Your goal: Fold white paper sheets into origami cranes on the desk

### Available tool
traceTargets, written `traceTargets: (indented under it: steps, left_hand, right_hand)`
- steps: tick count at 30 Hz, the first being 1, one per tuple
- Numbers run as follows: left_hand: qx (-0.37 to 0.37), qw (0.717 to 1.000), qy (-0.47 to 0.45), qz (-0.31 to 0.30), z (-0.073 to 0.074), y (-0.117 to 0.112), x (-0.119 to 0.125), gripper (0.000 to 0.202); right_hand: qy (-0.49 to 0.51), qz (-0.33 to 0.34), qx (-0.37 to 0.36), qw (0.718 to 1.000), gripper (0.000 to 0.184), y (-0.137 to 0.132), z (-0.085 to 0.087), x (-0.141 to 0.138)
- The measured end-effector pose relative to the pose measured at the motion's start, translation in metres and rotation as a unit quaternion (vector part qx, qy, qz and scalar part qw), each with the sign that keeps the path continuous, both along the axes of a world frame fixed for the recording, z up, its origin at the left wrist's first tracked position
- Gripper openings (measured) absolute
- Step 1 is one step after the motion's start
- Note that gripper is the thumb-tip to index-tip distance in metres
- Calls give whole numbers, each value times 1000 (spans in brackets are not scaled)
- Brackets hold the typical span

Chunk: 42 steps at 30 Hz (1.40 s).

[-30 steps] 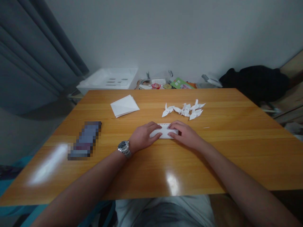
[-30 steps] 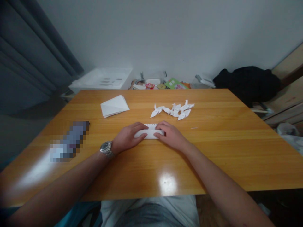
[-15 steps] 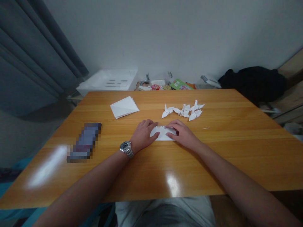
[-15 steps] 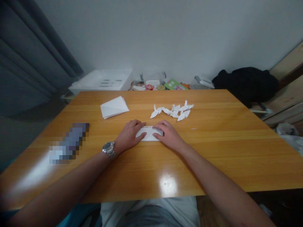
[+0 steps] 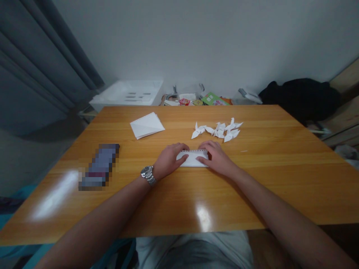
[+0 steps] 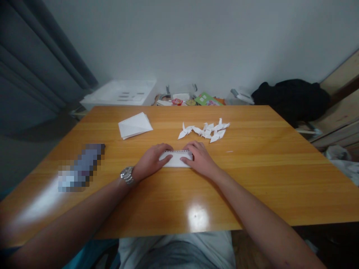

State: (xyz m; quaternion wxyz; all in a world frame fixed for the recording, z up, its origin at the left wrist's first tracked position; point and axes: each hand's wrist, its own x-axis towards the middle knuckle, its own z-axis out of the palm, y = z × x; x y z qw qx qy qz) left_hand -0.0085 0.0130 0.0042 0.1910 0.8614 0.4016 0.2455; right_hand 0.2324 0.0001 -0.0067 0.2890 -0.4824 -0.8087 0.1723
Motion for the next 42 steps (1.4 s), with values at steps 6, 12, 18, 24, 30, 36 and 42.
traceTargets:
  steps: [6, 12, 18, 24, 30, 36, 42]
  left_hand:
    - [-58, 993, -94, 28, 3, -3, -1, 20]
    - [-64, 986, -147, 54, 0, -2, 0, 21]
    - [-127, 962, -232, 67, -5, -1, 2, 31]
    - [-167, 948, -261, 68, -6, 1, 1, 29]
    - [-189, 940, -271, 82, -3, -1, 2, 34]
    - [-190, 939, -273, 88, -2, -2, 3, 33]
    - [-195, 933, -290, 81, -4, -1, 4, 31]
  right_hand:
    - [87, -8, -101, 991, 23, -5, 7, -2]
    - [125, -32, -109, 986, 23, -4, 6, -1]
    - [150, -42, -97, 983, 25, -2, 7, 2]
    - [147, -46, -94, 984, 23, -3, 10, 2]
    - [140, -49, -88, 985, 24, -4, 10, 3]
    - [137, -53, -87, 985, 25, -5, 11, 2]
    - [153, -48, -79, 984, 29, -4, 9, 3]
